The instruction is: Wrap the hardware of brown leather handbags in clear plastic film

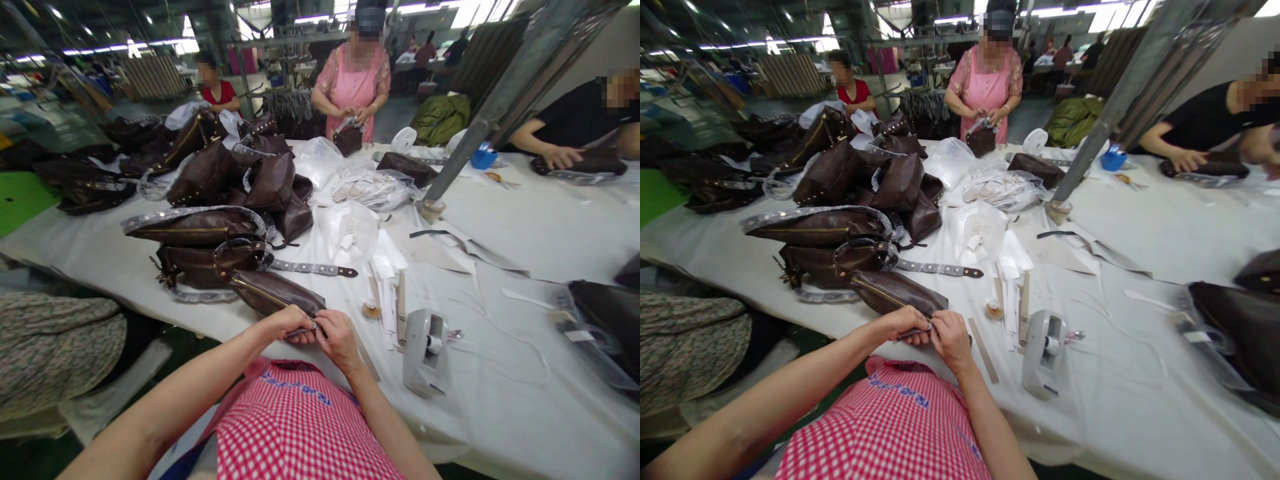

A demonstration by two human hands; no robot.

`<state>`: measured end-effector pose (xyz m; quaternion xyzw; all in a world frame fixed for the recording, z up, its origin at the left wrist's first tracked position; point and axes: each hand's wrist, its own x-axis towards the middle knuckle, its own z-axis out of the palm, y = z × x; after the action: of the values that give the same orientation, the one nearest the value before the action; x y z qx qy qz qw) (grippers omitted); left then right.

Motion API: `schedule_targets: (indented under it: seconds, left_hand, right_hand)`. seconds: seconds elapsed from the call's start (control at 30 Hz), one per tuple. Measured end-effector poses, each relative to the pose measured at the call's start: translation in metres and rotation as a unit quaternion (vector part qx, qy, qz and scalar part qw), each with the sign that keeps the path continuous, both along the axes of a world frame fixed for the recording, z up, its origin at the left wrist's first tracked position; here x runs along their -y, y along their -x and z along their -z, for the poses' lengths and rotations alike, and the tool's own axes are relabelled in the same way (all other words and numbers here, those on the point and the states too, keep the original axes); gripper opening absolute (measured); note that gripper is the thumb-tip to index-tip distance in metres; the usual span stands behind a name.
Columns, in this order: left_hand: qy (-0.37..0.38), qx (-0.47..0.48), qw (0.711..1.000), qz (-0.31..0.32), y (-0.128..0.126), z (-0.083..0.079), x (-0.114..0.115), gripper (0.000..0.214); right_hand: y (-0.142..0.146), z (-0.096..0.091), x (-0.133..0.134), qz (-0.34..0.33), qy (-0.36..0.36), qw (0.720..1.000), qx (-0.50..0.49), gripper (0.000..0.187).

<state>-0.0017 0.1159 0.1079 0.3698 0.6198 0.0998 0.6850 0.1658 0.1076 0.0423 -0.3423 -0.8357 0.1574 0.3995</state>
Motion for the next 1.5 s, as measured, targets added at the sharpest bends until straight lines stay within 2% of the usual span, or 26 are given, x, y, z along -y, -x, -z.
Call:
schedule_targets:
  seconds: [0.17,0.33,0.53,0.67,0.83,1.0,1.23,1.3,1.37,1.43,1.47,1.5]
  left_hand:
    - [-0.023,-0.010,1.000,-0.018,-0.004,-0.001,0.000,0.013]
    - [-0.015,0.000,1.000,-0.013,-0.001,-0.003,0.002,0.014]
    - [0.027,0.012,1.000,-0.006,0.002,0.003,0.000,0.022]
    - [0.060,0.024,0.998,-0.022,0.004,0.011,-0.001,0.023]
    - [0.079,0.019,0.996,-0.043,0.005,0.014,0.000,0.022]
    - [0.054,0.016,0.995,-0.082,-0.002,0.010,0.004,0.019]
    - [-0.014,0.029,0.992,-0.121,-0.010,0.009,0.009,0.021]
    - [-0.027,0.039,0.990,-0.131,-0.009,0.012,0.007,0.025]
    - [-0.037,0.049,0.988,-0.139,-0.009,0.016,0.004,0.028]
    - [-0.041,0.059,0.988,-0.139,-0.008,0.019,0.003,0.030]
    - [-0.040,0.063,0.988,-0.137,-0.008,0.020,0.002,0.030]
    - [-0.040,0.067,0.988,-0.136,-0.007,0.021,0.001,0.030]
  right_hand:
    - [-0.002,-0.005,-0.003,-0.012,0.030,0.999,-0.014,0.016]
    - [0.000,-0.010,-0.001,-0.015,0.061,0.998,0.005,0.016]
    - [0.004,-0.006,0.002,0.033,0.067,0.997,0.009,0.016]
    - [0.003,-0.003,0.003,0.024,0.079,0.996,-0.027,0.011]
    - [0.003,-0.004,0.003,0.017,0.058,0.998,-0.004,0.009]
    - [-0.001,-0.007,0.000,0.011,0.032,0.999,0.038,0.011]
    - [-0.006,-0.018,0.000,0.000,0.046,0.998,0.052,0.023]
    - [-0.023,-0.015,0.000,0.042,0.055,0.997,0.013,0.026]
    - [-0.057,-0.007,-0.001,0.167,0.067,0.983,-0.038,0.024]
    - [-0.102,0.001,0.001,0.327,0.079,0.940,-0.065,0.024]
    - [-0.127,0.004,0.004,0.389,0.084,0.916,-0.058,0.024]
    - [-0.151,0.005,0.007,0.421,0.084,0.902,-0.055,0.025]
